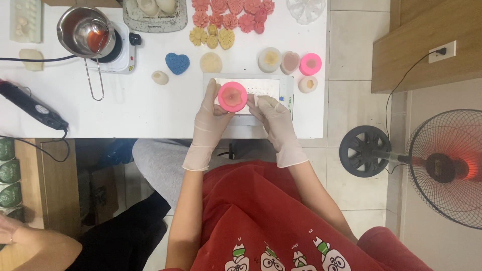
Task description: The person is preparing scented wax melts, including placing a wick or stabilizer and arranging decorative wax elements.
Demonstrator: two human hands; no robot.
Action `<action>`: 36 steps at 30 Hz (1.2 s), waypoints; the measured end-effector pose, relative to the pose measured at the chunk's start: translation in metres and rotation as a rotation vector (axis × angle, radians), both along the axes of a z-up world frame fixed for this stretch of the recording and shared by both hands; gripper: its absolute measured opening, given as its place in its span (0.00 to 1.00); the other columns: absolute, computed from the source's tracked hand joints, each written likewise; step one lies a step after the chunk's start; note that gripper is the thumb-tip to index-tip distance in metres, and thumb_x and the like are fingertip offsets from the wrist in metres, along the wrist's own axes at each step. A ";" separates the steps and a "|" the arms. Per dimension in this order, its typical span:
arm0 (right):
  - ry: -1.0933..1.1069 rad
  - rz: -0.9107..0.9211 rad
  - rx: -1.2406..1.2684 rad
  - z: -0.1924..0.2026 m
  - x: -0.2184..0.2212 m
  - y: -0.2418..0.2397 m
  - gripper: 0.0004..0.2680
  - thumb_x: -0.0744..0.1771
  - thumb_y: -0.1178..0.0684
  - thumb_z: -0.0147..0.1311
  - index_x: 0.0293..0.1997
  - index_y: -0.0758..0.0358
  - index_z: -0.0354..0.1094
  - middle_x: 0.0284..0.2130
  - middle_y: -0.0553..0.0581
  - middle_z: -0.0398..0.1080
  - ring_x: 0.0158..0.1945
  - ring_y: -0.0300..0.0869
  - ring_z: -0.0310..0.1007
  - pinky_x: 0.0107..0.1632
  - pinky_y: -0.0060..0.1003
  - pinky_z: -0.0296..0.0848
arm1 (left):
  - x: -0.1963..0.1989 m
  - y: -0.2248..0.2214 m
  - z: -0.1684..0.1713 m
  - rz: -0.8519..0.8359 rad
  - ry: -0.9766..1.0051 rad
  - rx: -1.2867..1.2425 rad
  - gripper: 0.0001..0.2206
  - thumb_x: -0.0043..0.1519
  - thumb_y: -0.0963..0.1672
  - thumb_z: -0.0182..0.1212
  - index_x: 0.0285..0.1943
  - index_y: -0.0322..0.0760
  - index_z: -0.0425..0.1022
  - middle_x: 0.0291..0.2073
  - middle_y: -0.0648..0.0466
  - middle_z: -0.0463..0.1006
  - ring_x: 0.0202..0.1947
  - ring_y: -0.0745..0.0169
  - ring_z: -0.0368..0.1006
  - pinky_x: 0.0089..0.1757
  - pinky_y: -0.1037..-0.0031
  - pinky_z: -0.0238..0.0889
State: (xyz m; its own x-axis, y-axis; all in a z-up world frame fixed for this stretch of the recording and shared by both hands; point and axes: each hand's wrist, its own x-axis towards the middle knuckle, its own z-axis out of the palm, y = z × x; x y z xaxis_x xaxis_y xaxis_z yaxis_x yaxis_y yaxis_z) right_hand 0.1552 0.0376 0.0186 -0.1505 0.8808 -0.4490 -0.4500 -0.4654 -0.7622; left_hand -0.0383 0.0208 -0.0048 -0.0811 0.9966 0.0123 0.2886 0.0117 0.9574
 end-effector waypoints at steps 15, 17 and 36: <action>-0.075 0.110 0.036 0.010 0.010 0.028 0.09 0.70 0.54 0.53 0.51 0.70 0.71 0.50 0.60 0.76 0.56 0.42 0.77 0.64 0.38 0.72 | 0.021 -0.012 -0.002 0.145 -0.027 0.018 0.42 0.56 0.35 0.71 0.79 0.32 0.50 0.68 0.41 0.69 0.43 0.62 0.83 0.45 0.75 0.77; -0.085 0.134 0.054 0.008 0.009 0.035 0.09 0.70 0.54 0.53 0.50 0.70 0.71 0.50 0.59 0.76 0.56 0.42 0.77 0.64 0.37 0.73 | 0.027 -0.020 -0.008 0.164 -0.065 0.039 0.42 0.56 0.35 0.71 0.79 0.33 0.50 0.69 0.42 0.68 0.45 0.62 0.82 0.46 0.75 0.77; -0.903 0.377 0.509 0.035 0.014 0.044 0.07 0.67 0.56 0.59 0.49 0.62 0.75 0.34 0.51 0.77 0.37 0.32 0.73 0.44 0.29 0.74 | -0.004 0.013 0.000 -0.019 0.387 0.281 0.54 0.41 0.49 0.87 0.75 0.27 0.54 0.71 0.37 0.61 0.74 0.24 0.51 0.66 0.51 0.55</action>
